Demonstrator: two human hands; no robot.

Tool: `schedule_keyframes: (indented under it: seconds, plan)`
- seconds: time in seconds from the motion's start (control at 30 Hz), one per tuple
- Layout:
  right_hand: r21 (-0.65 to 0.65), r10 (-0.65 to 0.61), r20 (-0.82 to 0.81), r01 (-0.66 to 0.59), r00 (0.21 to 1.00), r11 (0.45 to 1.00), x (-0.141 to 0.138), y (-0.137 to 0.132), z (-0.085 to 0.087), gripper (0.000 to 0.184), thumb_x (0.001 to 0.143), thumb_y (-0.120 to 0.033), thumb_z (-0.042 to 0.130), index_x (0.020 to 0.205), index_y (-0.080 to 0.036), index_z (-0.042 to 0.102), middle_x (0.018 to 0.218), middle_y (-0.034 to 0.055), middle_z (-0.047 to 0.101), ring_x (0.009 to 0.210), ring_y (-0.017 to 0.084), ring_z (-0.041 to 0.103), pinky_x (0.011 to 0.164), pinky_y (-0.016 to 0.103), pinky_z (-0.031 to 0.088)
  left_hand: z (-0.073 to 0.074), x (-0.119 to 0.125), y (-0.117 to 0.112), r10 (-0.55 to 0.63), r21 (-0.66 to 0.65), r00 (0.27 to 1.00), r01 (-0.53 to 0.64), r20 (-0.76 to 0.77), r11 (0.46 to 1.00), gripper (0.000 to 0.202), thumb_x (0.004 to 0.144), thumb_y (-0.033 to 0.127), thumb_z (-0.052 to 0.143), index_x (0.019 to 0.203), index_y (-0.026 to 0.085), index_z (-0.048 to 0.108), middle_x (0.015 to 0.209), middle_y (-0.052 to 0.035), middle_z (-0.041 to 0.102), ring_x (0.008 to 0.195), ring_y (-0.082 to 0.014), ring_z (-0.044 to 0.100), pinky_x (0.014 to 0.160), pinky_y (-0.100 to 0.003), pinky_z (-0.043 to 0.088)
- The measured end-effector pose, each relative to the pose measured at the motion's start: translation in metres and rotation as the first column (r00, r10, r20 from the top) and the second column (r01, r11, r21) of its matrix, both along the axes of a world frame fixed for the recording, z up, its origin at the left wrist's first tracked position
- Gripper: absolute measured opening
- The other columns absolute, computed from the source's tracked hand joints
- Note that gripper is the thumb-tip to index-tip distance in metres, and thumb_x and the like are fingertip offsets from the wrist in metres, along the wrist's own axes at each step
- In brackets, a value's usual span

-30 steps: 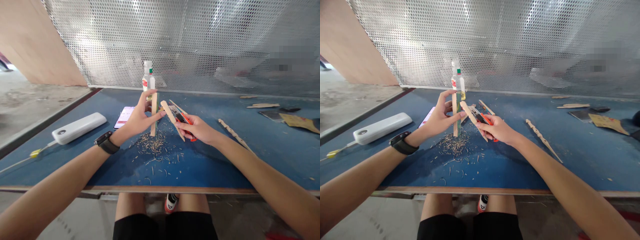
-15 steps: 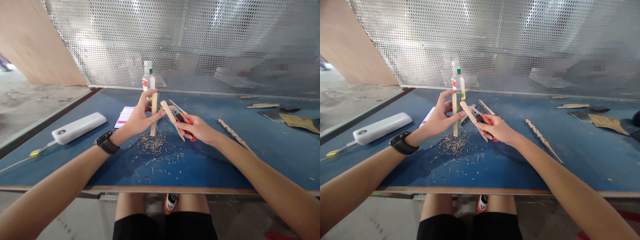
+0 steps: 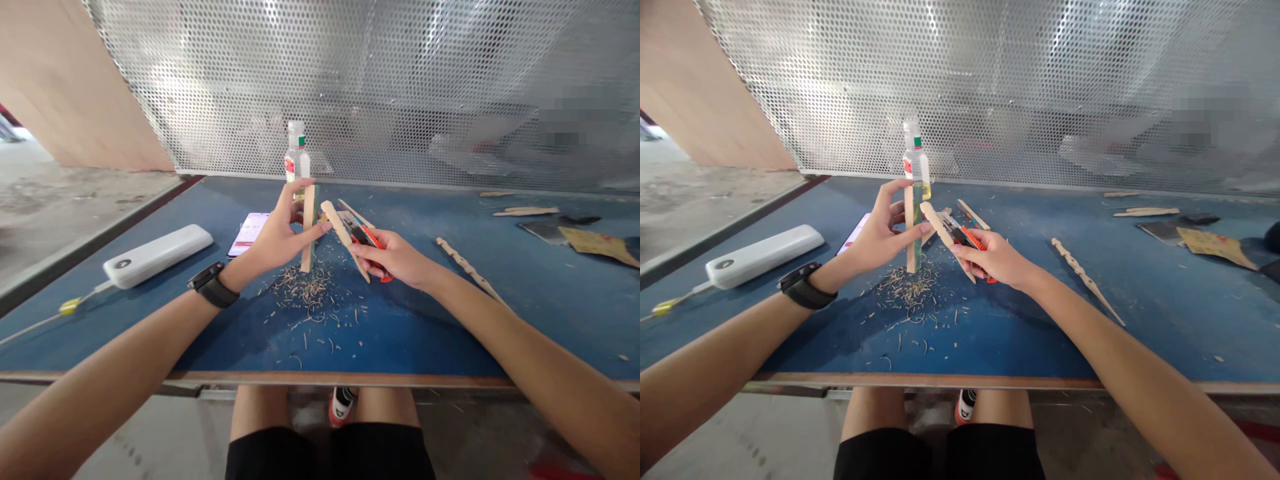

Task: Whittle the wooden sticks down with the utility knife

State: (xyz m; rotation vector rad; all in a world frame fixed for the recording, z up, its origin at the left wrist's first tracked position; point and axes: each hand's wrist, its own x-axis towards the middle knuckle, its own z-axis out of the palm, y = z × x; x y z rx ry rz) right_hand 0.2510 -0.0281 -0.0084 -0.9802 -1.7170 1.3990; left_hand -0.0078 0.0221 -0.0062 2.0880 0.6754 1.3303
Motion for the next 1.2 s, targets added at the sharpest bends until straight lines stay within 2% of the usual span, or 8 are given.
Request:
schedule_keyframes:
  seconds: [0.53,0.8,1.2]
  plan:
    - [0.019,-0.019,0.026,0.018,1.0,1.0,0.0,-0.0009,0.0002,0.025,0.095,-0.045,0.079,0.096,-0.026,0.062,0.063,-0.0067,0.056,0.047,0.01,0.042,0.045,0.029,0.036,-0.0014,0.0,0.0009,-0.01,0.033,1.0,0.01,-0.005,0.999,0.069,0.093,0.033,0.083,0.15,0.032,0.044,0.101,-0.0019,0.069,0.085,-0.0177,0.073,0.078,-0.035,0.065]
    - [0.022,-0.027,0.019,0.026,0.999,0.999,-0.0009,-0.0002,0.0,0.025,0.096,-0.046,0.077,0.096,-0.025,0.062,0.064,-0.0055,0.056,0.047,0.009,0.042,0.044,0.029,0.034,-0.0009,0.0,0.0004,-0.002,0.037,1.0,0.002,-0.01,0.999,0.069,0.094,0.034,0.083,0.15,0.032,0.043,0.101,-0.0019,0.069,0.084,-0.0165,0.073,0.073,-0.032,0.064]
    - [0.024,-0.022,-0.001,0.022,1.0,0.999,-0.0028,-0.0013,0.0023,0.026,0.094,-0.044,0.08,0.093,-0.025,0.062,0.062,-0.0064,0.054,0.046,0.009,0.041,0.042,0.028,0.031,-0.0008,0.0003,0.0002,0.009,0.046,1.0,-0.008,-0.018,0.999,0.069,0.094,0.036,0.083,0.15,0.032,0.043,0.101,-0.0013,0.069,0.082,-0.0154,0.073,0.074,-0.033,0.064]
